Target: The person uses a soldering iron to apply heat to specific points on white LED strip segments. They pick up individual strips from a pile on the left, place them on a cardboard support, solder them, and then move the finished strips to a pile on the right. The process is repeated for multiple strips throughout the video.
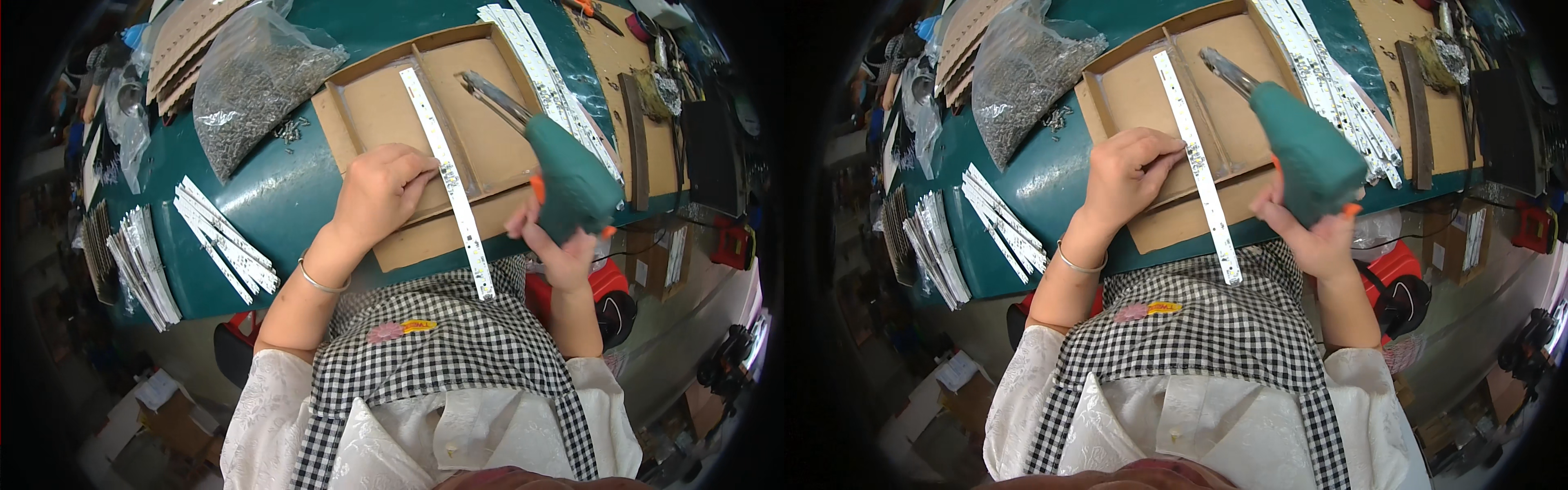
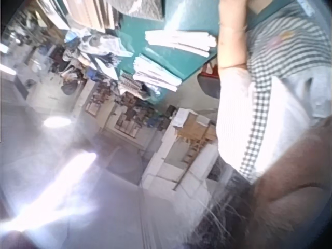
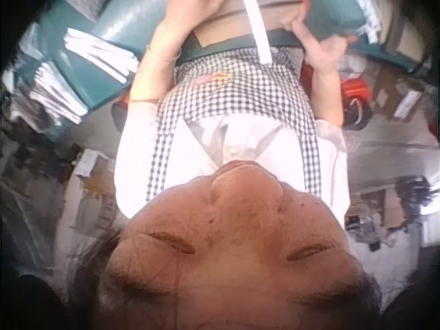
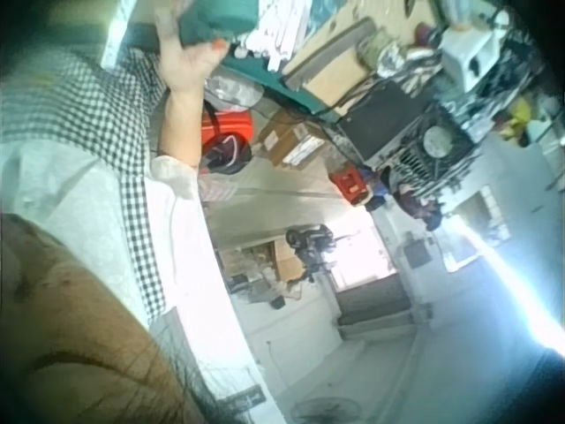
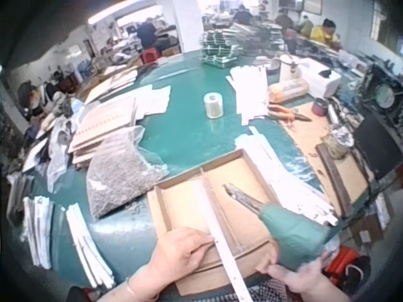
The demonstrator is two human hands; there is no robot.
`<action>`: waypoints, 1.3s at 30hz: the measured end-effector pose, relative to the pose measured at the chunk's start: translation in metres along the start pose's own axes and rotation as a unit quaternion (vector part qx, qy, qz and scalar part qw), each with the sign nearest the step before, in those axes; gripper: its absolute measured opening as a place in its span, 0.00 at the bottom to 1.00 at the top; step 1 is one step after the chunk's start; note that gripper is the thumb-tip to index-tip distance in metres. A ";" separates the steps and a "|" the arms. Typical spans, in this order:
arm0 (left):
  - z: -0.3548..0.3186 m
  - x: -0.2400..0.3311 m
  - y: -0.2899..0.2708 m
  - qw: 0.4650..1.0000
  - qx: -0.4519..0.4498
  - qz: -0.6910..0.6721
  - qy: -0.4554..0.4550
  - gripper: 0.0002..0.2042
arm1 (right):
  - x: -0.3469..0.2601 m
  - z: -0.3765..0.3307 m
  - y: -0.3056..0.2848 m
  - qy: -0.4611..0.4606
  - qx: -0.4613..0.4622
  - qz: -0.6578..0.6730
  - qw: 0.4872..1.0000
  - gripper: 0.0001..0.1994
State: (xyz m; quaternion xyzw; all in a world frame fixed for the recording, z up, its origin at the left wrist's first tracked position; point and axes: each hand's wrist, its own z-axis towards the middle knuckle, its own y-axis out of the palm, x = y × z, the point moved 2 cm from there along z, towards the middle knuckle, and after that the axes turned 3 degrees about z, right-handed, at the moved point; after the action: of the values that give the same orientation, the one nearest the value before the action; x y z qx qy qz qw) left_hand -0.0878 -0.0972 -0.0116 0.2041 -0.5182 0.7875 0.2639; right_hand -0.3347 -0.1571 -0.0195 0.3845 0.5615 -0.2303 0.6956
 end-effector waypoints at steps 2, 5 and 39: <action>0.000 0.000 0.000 1.000 0.002 -0.015 -0.022 0.07 | -0.016 -0.011 -0.005 0.013 0.036 0.039 0.999 0.32; 0.000 0.000 0.001 0.999 0.000 -0.018 -0.036 0.07 | -0.030 -0.024 -0.017 0.018 0.029 0.059 0.998 0.34; -0.004 -0.003 0.005 1.000 0.022 -0.014 -0.009 0.07 | -0.039 -0.035 -0.031 0.119 -0.016 0.002 0.993 0.26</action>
State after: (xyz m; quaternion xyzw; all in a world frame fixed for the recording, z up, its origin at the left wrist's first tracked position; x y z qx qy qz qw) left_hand -0.0885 -0.0961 -0.0185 0.2246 -0.5001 0.7932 0.2654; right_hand -0.3896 -0.1519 0.0066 0.3992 0.6433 -0.1728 0.6300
